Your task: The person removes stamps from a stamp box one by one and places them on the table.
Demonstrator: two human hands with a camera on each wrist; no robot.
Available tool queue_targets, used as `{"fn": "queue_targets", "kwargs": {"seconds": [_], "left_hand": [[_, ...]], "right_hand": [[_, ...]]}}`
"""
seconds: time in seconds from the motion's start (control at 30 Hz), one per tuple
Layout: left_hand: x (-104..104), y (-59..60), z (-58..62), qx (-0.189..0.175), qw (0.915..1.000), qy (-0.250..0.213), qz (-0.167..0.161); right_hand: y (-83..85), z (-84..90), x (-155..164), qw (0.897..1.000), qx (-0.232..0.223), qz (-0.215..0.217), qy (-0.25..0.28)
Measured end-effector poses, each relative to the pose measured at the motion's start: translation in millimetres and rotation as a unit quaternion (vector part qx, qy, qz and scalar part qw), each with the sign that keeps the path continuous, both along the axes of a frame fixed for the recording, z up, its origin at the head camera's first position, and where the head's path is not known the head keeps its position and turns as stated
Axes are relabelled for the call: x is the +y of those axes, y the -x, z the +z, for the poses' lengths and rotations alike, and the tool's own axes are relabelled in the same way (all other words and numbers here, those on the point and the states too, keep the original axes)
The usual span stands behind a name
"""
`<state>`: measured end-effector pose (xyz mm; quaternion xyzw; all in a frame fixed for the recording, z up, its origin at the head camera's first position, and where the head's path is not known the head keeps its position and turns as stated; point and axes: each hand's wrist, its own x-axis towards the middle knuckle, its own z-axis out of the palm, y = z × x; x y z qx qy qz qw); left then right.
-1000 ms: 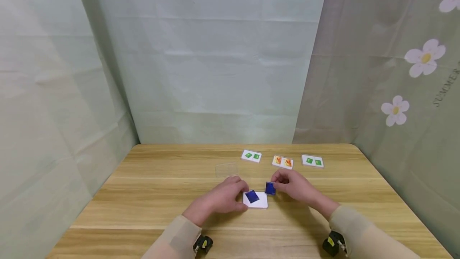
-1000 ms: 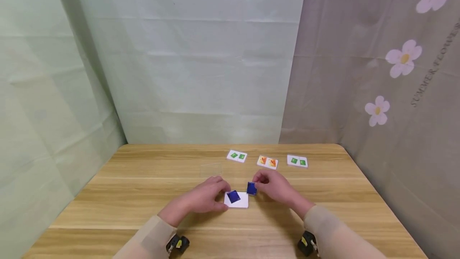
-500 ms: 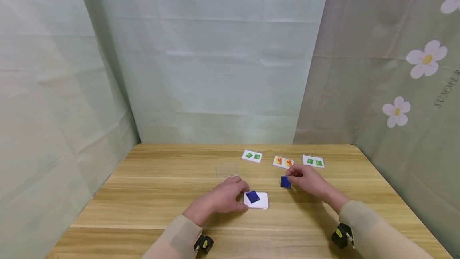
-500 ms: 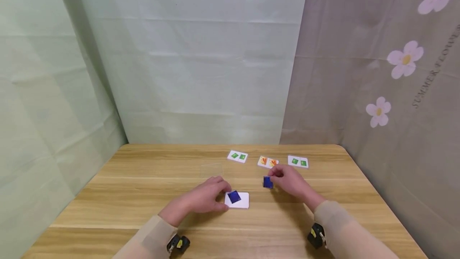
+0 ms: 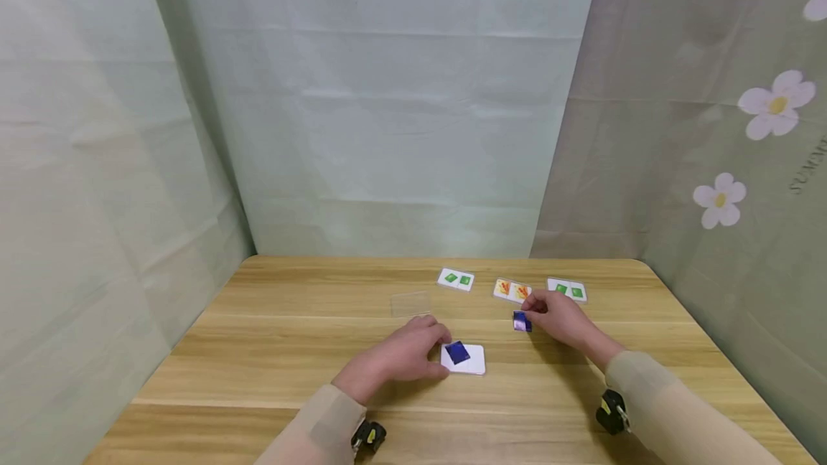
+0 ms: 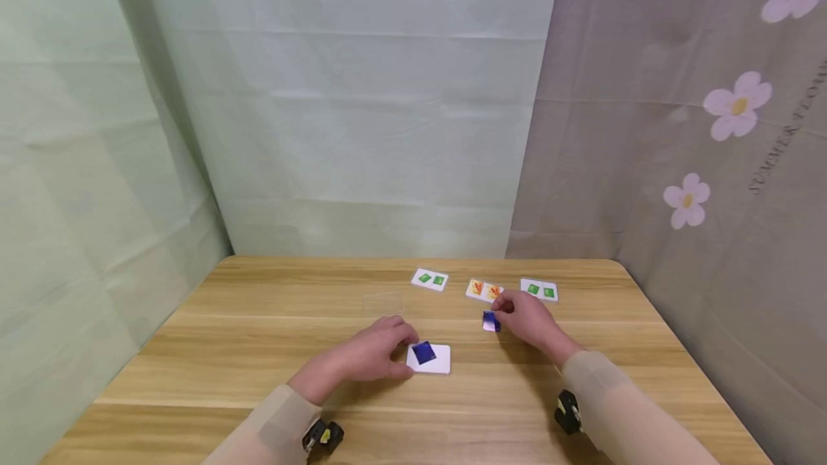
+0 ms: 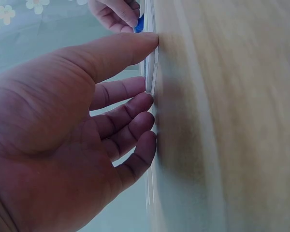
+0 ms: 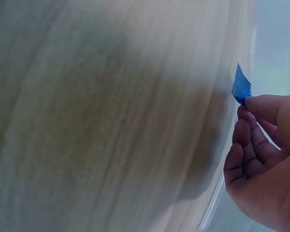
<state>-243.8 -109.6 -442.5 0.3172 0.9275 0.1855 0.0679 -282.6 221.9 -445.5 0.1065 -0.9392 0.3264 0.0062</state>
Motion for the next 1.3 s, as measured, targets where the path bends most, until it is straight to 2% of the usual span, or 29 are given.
{"fn": "queue_targets", "kwargs": {"seconds": [0.23, 0.5, 1.03, 1.3], "left_hand": [[2.3, -2.7, 3.7, 0.012, 0.9998, 0.000, -0.014], [4.2, -5.5, 7.6, 0.016, 0.9998, 0.006, -0.013], [3.5, -4.2, 3.2, -0.001, 1.0000, 0.007, -0.001], [3.5, -3.6, 0.6, 0.007, 0.9999, 0.009, -0.003]], "right_hand": [[3.9, -2.8, -1.6, 0.999, 0.016, 0.005, -0.029], [6.8, -9.1, -2.1, 0.999, 0.020, 0.005, -0.048], [7.8, -9.4, -3.2, 0.999, -0.007, -0.010, -0.050], [5.5, -7.0, -2.4, 0.999, 0.006, -0.003, -0.045]]}}
